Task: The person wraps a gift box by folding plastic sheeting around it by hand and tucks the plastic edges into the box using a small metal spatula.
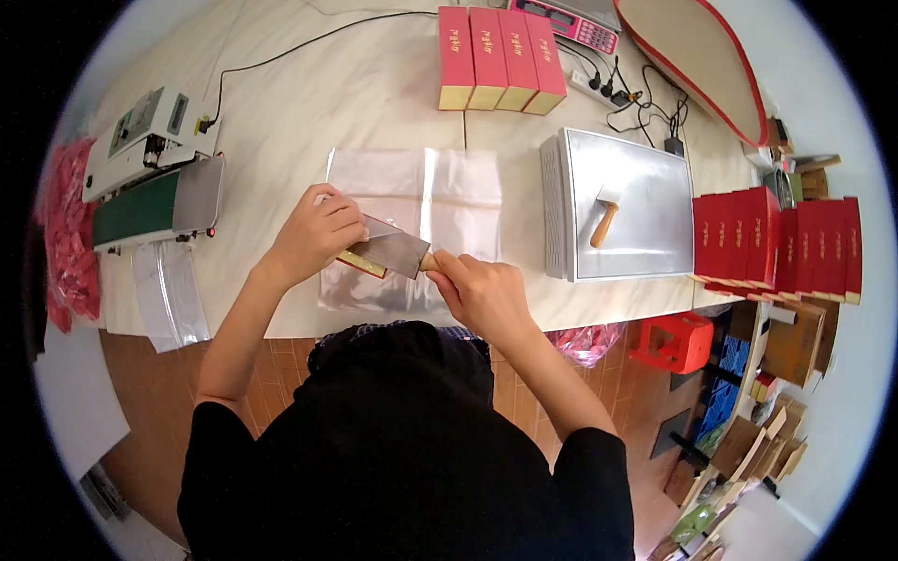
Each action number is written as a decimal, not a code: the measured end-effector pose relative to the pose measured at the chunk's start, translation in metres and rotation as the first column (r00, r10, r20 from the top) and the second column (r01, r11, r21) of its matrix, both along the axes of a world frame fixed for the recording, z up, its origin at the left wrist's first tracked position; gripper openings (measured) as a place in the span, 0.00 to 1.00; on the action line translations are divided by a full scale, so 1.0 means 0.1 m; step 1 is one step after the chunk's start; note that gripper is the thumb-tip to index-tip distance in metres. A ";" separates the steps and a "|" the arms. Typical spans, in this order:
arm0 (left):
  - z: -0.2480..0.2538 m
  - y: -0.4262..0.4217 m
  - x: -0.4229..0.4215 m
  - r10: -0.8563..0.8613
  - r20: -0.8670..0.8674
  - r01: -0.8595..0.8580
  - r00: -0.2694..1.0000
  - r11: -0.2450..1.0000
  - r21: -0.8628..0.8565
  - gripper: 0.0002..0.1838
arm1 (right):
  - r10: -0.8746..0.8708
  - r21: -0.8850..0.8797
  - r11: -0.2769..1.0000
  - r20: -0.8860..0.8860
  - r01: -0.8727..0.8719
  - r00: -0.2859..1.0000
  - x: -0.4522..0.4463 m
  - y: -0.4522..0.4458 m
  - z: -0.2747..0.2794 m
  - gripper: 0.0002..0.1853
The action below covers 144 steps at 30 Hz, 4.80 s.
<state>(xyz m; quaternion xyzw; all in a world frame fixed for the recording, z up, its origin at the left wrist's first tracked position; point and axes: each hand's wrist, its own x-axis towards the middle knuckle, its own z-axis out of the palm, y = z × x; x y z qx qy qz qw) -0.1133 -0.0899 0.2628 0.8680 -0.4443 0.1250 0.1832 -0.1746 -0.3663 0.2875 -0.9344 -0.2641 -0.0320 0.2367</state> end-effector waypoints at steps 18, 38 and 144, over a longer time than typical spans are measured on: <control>-0.68 0.55 -0.31 0.136 -0.795 -0.513 0.591 0.824 -0.240 0.60 | -0.888 -0.025 0.459 -0.044 0.888 0.458 0.20 -2.77 -0.98 0.25; -0.87 -0.54 -0.45 0.125 -0.715 -0.587 0.688 0.676 -0.447 0.50 | -0.407 0.546 0.647 -0.344 0.533 0.846 -0.36 -0.11 -1.63 0.27; -0.35 -0.01 -0.63 0.433 -0.188 -0.471 0.881 0.834 -0.287 0.05 | 0.023 0.032 0.999 -0.146 -0.019 0.989 -0.13 0.08 0.06 0.12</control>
